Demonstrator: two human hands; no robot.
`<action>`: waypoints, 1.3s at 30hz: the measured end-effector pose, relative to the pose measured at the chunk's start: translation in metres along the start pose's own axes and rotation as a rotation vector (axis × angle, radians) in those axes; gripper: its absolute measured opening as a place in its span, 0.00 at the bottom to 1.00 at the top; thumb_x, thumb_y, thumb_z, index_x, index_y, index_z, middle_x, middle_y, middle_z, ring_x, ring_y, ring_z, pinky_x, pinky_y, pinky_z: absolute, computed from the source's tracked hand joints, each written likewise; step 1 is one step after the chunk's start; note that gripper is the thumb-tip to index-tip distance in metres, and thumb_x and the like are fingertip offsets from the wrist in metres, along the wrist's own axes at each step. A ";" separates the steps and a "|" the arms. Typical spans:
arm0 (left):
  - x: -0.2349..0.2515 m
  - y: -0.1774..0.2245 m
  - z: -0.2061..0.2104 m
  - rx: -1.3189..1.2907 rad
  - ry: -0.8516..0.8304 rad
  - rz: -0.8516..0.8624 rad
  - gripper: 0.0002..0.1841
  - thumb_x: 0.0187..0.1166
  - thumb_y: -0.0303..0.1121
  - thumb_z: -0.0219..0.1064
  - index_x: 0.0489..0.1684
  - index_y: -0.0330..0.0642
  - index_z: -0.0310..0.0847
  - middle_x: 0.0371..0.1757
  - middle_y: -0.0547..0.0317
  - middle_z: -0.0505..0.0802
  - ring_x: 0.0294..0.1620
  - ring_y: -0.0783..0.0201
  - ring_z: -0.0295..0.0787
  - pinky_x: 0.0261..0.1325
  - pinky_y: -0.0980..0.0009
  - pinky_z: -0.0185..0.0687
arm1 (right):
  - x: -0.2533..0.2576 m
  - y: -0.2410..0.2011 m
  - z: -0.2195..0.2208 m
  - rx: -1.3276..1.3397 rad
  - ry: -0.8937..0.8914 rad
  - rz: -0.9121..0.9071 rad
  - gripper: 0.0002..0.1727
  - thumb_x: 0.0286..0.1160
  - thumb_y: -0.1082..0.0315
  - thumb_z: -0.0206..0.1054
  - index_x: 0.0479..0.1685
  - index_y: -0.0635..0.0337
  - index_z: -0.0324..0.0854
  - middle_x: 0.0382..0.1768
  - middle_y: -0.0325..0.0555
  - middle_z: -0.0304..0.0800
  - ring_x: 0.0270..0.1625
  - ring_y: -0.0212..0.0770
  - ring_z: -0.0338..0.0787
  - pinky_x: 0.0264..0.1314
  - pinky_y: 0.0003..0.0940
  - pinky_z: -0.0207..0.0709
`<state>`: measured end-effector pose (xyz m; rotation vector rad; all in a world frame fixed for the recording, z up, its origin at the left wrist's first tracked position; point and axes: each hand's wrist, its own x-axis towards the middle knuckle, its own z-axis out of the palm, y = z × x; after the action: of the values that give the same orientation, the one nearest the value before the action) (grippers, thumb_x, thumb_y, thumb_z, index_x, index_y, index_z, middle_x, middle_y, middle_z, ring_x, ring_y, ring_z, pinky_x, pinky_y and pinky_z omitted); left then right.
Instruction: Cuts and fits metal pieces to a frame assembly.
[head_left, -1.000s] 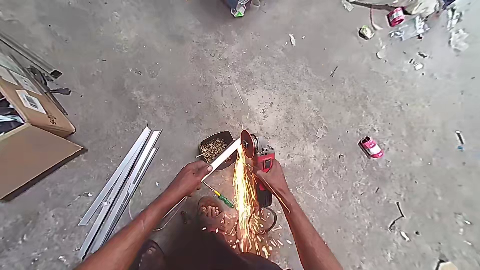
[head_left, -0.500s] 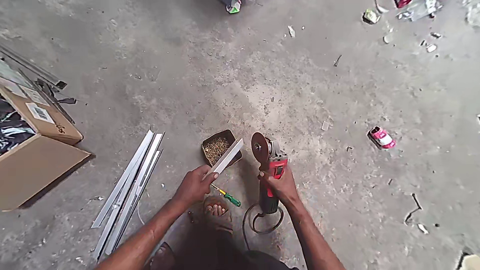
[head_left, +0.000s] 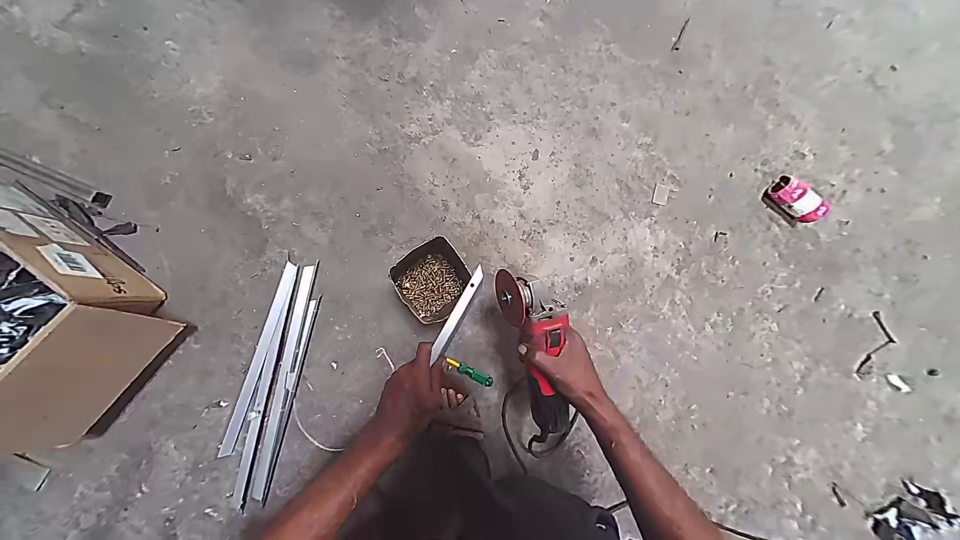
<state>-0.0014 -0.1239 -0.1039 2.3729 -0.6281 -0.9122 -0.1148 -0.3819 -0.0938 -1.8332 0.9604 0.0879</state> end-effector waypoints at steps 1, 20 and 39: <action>0.001 0.001 -0.001 0.023 -0.008 -0.001 0.23 0.91 0.50 0.48 0.67 0.42 0.76 0.28 0.54 0.91 0.30 0.51 0.93 0.35 0.49 0.89 | 0.002 -0.001 0.000 -0.004 -0.014 0.000 0.35 0.47 0.51 0.83 0.57 0.57 0.81 0.40 0.35 0.94 0.42 0.28 0.93 0.49 0.33 0.90; 0.004 0.002 -0.008 0.062 -0.084 -0.013 0.23 0.92 0.50 0.46 0.64 0.41 0.75 0.27 0.51 0.89 0.30 0.48 0.92 0.36 0.48 0.88 | 0.007 -0.008 0.002 -0.067 -0.074 -0.005 0.36 0.46 0.48 0.83 0.58 0.56 0.81 0.41 0.34 0.93 0.43 0.27 0.93 0.50 0.32 0.89; 0.005 0.006 -0.010 0.061 -0.135 -0.048 0.23 0.92 0.49 0.46 0.67 0.40 0.74 0.32 0.49 0.91 0.35 0.47 0.93 0.41 0.47 0.89 | 0.014 -0.018 0.002 -0.101 -0.059 -0.010 0.37 0.45 0.47 0.83 0.58 0.56 0.80 0.41 0.34 0.93 0.43 0.26 0.92 0.51 0.31 0.88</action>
<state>0.0080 -0.1278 -0.0961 2.4038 -0.6622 -1.0956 -0.0930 -0.3848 -0.0876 -1.9170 0.9199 0.1856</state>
